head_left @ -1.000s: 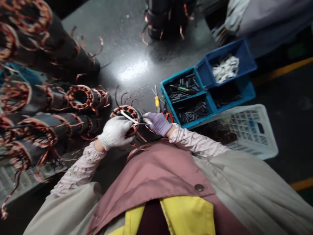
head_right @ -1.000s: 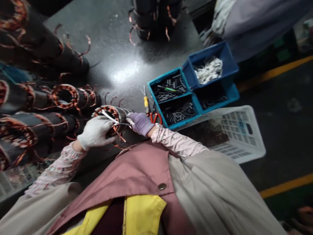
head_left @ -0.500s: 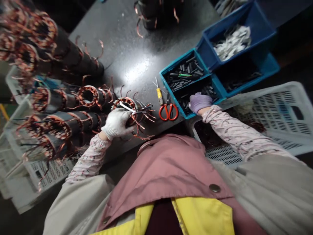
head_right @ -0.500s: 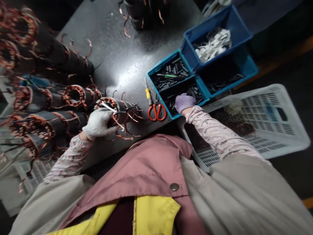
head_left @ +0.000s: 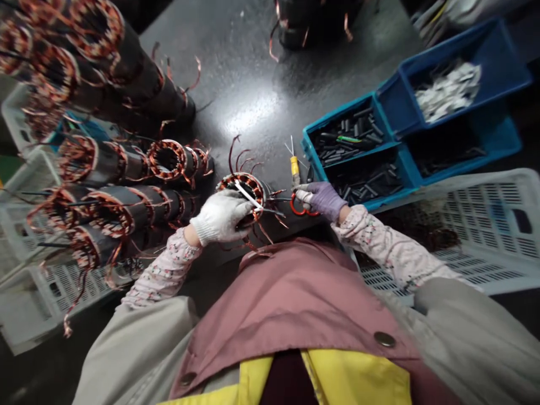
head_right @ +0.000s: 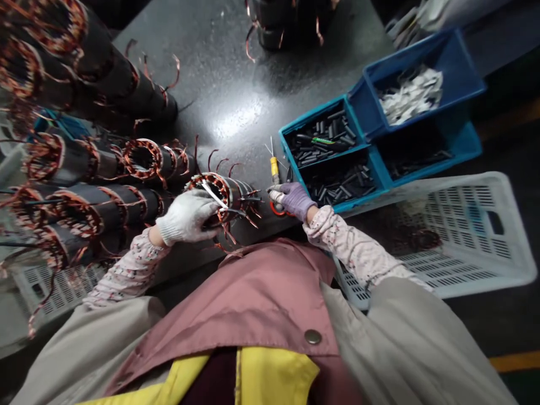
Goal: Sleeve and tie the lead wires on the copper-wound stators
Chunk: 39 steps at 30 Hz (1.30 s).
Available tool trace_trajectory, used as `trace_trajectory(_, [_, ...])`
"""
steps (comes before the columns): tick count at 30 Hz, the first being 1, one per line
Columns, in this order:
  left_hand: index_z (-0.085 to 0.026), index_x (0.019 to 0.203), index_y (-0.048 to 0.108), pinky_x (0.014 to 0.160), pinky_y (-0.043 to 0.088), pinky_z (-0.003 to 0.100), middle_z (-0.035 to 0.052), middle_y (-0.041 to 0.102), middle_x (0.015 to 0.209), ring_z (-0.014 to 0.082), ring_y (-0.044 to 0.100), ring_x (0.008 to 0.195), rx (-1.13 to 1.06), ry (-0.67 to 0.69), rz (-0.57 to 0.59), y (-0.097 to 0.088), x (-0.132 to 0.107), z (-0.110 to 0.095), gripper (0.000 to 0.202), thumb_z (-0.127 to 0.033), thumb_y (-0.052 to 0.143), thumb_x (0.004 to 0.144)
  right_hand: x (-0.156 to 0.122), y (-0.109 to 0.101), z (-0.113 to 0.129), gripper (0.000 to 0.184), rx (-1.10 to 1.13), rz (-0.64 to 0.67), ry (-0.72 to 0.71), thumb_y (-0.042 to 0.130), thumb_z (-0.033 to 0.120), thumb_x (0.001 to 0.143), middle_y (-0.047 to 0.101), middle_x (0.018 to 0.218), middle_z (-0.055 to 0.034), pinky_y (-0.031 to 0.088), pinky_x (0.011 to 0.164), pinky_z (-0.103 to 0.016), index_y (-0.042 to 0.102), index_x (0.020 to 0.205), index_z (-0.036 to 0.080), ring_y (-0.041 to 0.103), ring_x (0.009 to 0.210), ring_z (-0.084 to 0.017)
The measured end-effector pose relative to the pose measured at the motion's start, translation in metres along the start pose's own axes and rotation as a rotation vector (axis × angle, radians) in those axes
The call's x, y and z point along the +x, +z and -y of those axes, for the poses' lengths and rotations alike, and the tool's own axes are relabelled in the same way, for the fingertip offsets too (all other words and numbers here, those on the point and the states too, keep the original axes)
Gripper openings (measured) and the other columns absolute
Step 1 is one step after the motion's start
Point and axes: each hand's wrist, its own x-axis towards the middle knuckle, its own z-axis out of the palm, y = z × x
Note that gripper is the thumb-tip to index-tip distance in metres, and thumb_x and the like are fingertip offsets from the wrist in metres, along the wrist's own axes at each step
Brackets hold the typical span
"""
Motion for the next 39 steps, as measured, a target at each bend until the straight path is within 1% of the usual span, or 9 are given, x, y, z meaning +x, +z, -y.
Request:
trace_trajectory(7, [-0.016, 0.112, 0.065, 0.088, 0.050, 0.038, 0.0089, 0.072, 0.090, 0.0243, 0.068, 0.086, 0.008, 0.003, 0.039, 0.000, 0.002, -0.003, 0.042, -0.042, 0.057, 0.080, 0.013, 0.005, 0.000, 0.032, 0.066, 0.021, 0.017, 0.079, 0.035, 0.073, 0.069, 0.071, -0.0032, 0.055, 0.053, -0.024, 0.075, 0.097, 0.015, 0.058, 0.051, -0.010])
trace_trajectory(14, [-0.015, 0.112, 0.066, 0.085, 0.051, 0.038, 0.0096, 0.073, 0.092, 0.0255, 0.068, 0.086, 0.026, 0.019, -0.003, 0.003, 0.001, -0.003, 0.041, -0.042, 0.056, 0.082, 0.014, 0.004, 0.005, 0.024, -0.039, 0.015, -0.062, 0.072, 0.024, 0.074, 0.074, 0.080, -0.0052, 0.060, 0.074, -0.031, 0.076, 0.097, 0.016, 0.069, 0.072, -0.017])
trace_trajectory(20, [-0.015, 0.112, 0.066, 0.086, 0.051, 0.039, 0.0097, 0.073, 0.089, 0.0256, 0.069, 0.085, 0.001, 0.015, -0.007, 0.003, 0.002, -0.003, 0.042, -0.041, 0.057, 0.081, 0.018, 0.015, 0.007, 0.017, -0.223, -0.054, -0.238, 0.069, 0.013, 0.074, 0.075, 0.096, -0.0072, 0.052, 0.101, -0.036, 0.078, 0.088, 0.016, 0.069, 0.100, -0.022])
trace_trajectory(24, [-0.016, 0.110, 0.067, 0.087, 0.050, 0.039, 0.0105, 0.072, 0.092, 0.0255, 0.069, 0.086, -0.004, -0.013, -0.002, 0.004, 0.002, -0.003, 0.042, -0.043, 0.058, 0.080, 0.013, 0.007, 0.005, 0.032, -0.149, 0.059, -0.119, 0.070, 0.024, 0.080, 0.074, 0.088, -0.0062, 0.060, 0.070, -0.030, 0.073, 0.112, 0.017, 0.071, 0.072, -0.018])
trace_trajectory(26, [-0.016, 0.112, 0.066, 0.086, 0.050, 0.039, 0.0100, 0.073, 0.091, 0.0252, 0.069, 0.085, -0.005, -0.008, -0.020, 0.004, 0.002, -0.004, 0.042, -0.042, 0.058, 0.080, 0.013, 0.003, 0.005, 0.037, -0.088, 0.117, -0.045, 0.065, 0.032, 0.086, 0.073, 0.079, -0.0045, 0.055, 0.051, -0.025, 0.068, 0.120, 0.018, 0.065, 0.053, -0.014])
trace_trajectory(28, [-0.015, 0.113, 0.066, 0.086, 0.050, 0.039, 0.0095, 0.073, 0.089, 0.0250, 0.069, 0.084, -0.006, 0.003, -0.046, 0.006, 0.001, -0.004, 0.042, -0.041, 0.058, 0.081, 0.015, 0.004, 0.006, 0.035, -0.077, 0.155, -0.033, 0.059, 0.035, 0.091, 0.072, 0.076, -0.0048, 0.052, 0.046, -0.023, 0.068, 0.118, 0.016, 0.062, 0.048, -0.012])
trace_trajectory(32, [-0.015, 0.108, 0.067, 0.083, 0.051, 0.039, 0.0092, 0.073, 0.088, 0.0249, 0.069, 0.082, 0.001, 0.021, -0.090, 0.008, 0.000, -0.004, 0.039, -0.041, 0.057, 0.080, 0.024, 0.015, 0.008, 0.024, -0.180, 0.194, -0.142, 0.059, 0.026, 0.088, 0.075, 0.087, -0.0070, 0.059, 0.073, -0.029, 0.075, 0.102, 0.015, 0.071, 0.075, -0.018])
trace_trajectory(35, [-0.015, 0.109, 0.066, 0.082, 0.052, 0.038, 0.0088, 0.073, 0.088, 0.0243, 0.069, 0.082, -0.007, 0.021, -0.113, 0.008, -0.001, -0.003, 0.040, -0.041, 0.058, 0.080, 0.028, 0.016, 0.007, 0.026, -0.313, 0.211, -0.269, 0.060, 0.025, 0.086, 0.075, 0.105, -0.0059, 0.053, 0.096, -0.035, 0.075, 0.105, 0.018, 0.069, 0.102, -0.023])
trace_trajectory(39, [-0.015, 0.104, 0.068, 0.084, 0.052, 0.038, 0.0081, 0.073, 0.086, 0.0239, 0.069, 0.082, -0.015, 0.044, -0.123, 0.004, -0.002, -0.003, 0.035, -0.040, 0.058, 0.080, 0.028, 0.027, 0.014, 0.030, -0.515, 0.151, -0.288, 0.056, 0.026, 0.088, 0.074, 0.110, -0.0065, 0.049, 0.098, -0.034, 0.074, 0.110, 0.018, 0.067, 0.108, -0.023])
